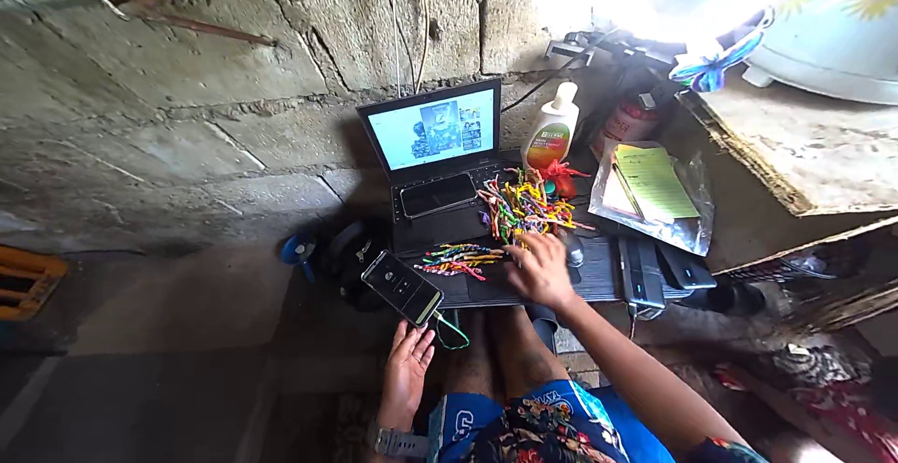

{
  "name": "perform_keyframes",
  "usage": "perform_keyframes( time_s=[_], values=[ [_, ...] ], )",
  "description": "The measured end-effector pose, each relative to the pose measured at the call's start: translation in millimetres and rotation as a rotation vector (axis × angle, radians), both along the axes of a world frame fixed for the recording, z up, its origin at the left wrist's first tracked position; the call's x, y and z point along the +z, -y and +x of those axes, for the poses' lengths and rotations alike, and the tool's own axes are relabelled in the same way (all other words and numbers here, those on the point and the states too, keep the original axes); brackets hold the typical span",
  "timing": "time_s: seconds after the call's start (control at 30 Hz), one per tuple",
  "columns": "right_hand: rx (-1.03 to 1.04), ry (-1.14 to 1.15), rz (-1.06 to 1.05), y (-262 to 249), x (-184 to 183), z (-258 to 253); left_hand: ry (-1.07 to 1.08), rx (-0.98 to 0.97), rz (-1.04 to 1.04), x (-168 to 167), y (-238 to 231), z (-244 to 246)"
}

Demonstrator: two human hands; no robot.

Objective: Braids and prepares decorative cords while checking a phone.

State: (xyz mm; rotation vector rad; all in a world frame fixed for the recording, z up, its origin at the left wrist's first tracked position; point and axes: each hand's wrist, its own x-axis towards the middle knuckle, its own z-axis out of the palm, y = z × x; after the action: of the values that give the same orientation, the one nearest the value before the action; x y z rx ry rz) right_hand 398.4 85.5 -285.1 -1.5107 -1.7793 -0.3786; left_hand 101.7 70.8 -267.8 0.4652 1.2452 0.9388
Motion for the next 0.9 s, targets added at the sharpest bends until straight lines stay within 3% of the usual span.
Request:
perform_keyframes(
  time_s=[0.13, 0.3, 0.53, 0.77, 0.9],
  values=[
    [0.364, 0.021, -0.313, -45.6, 1.4, -59.5, -0.165, -0.006, 0.070, -2.7, -0.6, -2.2],
    [0.379, -0.016, -0.550, -70.4, -12.0, -60.9, -0.226, -0.065, 0.104, -5.6, 1.7, -5.5],
    [0.215, -0.055, -0.508, -43.6, -15.3, -43.4, -0.232, -0.141, 0.160, -12.5, 4.3, 6.6],
    [0.120, -0.045, -0.225, -35.1, -24.2, -41.4, -0.142, -0.043, 0.177, -16.0, 0.7, 29.4],
    [0.117, -0.017, -0.165, -34.1, -25.0, -40.6, -0.118, 0.015, 0.243, -21.3, -0.8, 38.5]
  ],
)
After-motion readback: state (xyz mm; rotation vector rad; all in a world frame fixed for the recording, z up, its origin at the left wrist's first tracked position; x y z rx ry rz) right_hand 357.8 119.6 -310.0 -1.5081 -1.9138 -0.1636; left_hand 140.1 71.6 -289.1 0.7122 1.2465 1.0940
